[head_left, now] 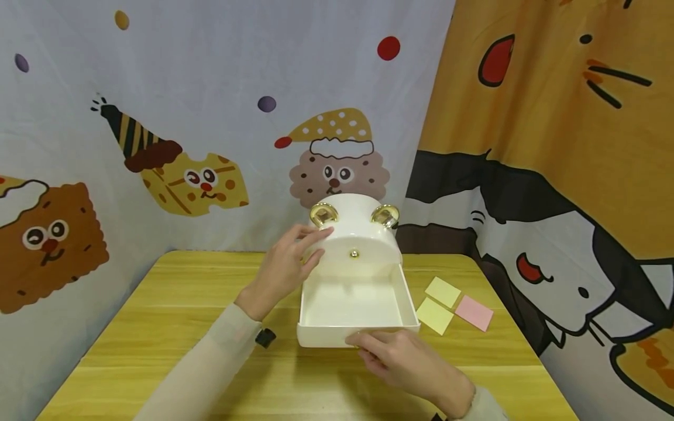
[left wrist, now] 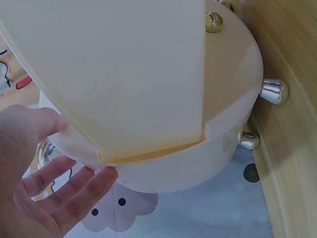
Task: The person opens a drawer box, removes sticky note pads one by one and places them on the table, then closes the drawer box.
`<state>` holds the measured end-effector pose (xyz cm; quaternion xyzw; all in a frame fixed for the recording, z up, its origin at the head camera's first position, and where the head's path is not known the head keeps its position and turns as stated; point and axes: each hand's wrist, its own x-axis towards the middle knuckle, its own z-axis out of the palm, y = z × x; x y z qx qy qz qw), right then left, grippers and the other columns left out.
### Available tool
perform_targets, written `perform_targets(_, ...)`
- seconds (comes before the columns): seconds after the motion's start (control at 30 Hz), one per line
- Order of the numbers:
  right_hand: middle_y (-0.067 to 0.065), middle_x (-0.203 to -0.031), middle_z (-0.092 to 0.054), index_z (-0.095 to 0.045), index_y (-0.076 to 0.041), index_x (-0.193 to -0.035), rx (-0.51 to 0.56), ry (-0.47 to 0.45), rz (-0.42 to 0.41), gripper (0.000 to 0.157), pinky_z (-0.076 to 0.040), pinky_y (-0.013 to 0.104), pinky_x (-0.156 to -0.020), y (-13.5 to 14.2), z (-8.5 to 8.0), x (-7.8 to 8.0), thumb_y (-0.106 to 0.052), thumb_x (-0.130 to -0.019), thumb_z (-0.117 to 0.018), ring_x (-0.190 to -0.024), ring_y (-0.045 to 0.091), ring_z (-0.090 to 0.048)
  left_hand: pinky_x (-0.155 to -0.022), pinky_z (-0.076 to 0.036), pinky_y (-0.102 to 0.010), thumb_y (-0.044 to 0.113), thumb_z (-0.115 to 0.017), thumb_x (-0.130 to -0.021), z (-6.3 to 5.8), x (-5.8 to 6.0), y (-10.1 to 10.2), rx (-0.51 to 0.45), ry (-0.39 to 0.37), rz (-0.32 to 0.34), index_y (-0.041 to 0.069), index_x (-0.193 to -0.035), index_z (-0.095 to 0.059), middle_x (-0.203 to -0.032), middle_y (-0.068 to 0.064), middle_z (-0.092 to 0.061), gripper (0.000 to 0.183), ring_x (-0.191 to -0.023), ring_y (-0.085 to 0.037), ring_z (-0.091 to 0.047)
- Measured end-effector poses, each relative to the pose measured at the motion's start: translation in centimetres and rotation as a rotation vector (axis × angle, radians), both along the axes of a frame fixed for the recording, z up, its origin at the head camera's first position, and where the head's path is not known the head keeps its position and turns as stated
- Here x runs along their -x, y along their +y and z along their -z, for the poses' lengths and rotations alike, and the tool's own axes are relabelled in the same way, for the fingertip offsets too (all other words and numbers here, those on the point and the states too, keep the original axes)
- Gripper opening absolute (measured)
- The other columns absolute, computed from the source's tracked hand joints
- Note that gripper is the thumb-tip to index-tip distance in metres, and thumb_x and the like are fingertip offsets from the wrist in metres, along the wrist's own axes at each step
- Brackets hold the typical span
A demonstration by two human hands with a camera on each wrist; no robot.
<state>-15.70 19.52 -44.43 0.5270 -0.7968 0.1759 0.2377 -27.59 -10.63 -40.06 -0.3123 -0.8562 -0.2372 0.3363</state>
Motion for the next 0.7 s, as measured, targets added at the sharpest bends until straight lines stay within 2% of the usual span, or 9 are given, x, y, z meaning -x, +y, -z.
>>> perform_targets(0.1, -0.008, -0.113, -0.086, -0.08, -0.016, -0.127, -0.003, -0.001, 0.007, 0.047, -0.04, -0.001, -0.064, -0.14, 0.01, -0.04, 0.006, -0.087, -0.09, -0.068, -0.009, -0.045, -0.068, -0.065, -0.034, 0.015, -0.089, -0.106, -0.01, -0.05, 0.04, -0.006, 0.006, 0.0, 0.02, -0.158, -0.074, -0.131, -0.016, -0.074, 0.054, -0.1, -0.027, -0.078)
perform_targets(0.3, -0.012, -0.096, -0.079, -0.079, -0.015, -0.126, -0.006, -0.001, 0.011, 0.047, -0.042, 0.0, -0.064, -0.31, 0.0, -0.06, 0.006, -0.086, -0.091, -0.068, -0.009, -0.047, -0.068, -0.065, -0.034, 0.015, -0.088, -0.107, 0.04, -0.08, 0.07, -0.006, 0.001, -0.01, 0.02, -0.158, -0.075, -0.124, -0.014, -0.074, 0.052, -0.092, -0.023, -0.075)
perform_targets(0.4, -0.012, -0.093, -0.077, -0.079, -0.014, -0.126, -0.009, -0.003, 0.015, 0.047, -0.04, -0.001, -0.063, -0.36, -0.03, -0.07, 0.007, -0.085, -0.091, -0.067, -0.01, -0.045, -0.068, -0.065, -0.034, 0.014, -0.087, -0.108, 0.08, -0.07, 0.06, -0.003, -0.006, -0.014, 0.02, -0.158, -0.075, -0.122, -0.014, -0.074, 0.051, -0.09, -0.023, -0.074)
perform_targets(0.57, -0.014, -0.089, -0.073, -0.079, -0.015, -0.124, -0.004, 0.031, 0.008, 0.049, -0.035, -0.002, -0.062, -0.42, -0.11, 0.12, 0.006, -0.082, -0.093, -0.066, -0.012, -0.04, -0.067, -0.064, -0.034, 0.014, -0.087, -0.108, -0.05, -0.08, 0.06, -0.01, -0.004, -0.011, 0.02, -0.158, -0.075, -0.118, -0.014, -0.074, 0.051, -0.087, -0.023, -0.073)
perform_targets(0.7, -0.015, -0.086, -0.07, -0.079, -0.014, -0.122, 0.006, 0.062, 0.005, 0.048, -0.038, -0.001, -0.063, -0.49, -0.26, 0.43, 0.006, -0.081, -0.092, -0.066, -0.011, -0.043, -0.066, -0.063, -0.033, 0.014, -0.087, -0.107, -0.11, -0.02, 0.07, -0.01, 0.01, -0.009, 0.02, -0.158, -0.075, -0.116, -0.013, -0.074, 0.052, -0.085, -0.022, -0.071)
